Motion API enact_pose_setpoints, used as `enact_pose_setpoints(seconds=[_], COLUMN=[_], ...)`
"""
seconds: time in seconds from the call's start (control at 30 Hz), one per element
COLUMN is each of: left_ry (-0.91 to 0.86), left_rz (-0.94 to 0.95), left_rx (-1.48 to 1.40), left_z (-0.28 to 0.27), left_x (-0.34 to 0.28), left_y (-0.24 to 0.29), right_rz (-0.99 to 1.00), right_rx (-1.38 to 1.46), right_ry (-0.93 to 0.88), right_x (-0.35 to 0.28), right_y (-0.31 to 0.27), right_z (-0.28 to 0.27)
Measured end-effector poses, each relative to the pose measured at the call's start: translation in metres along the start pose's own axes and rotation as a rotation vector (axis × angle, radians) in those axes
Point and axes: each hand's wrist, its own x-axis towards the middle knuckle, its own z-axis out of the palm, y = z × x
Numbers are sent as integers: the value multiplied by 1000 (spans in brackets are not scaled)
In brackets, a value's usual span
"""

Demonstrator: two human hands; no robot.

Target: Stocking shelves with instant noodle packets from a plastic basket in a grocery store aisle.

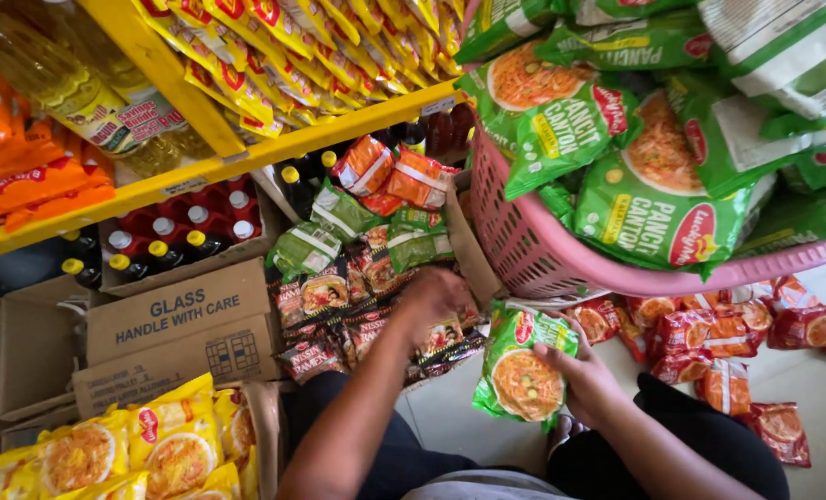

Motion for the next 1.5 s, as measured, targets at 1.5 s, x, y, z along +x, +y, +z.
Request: enact_pose_setpoints(seconds=[1.5], left_ry=[484], left_rz=[355], left_rx=[339], left_z=[-43], left_x=[-49], left_y=[-11], right_rz=[37], right_rx=[-108], right_ry=[-84], right_x=[0], right_y=[9], right_z=[-61])
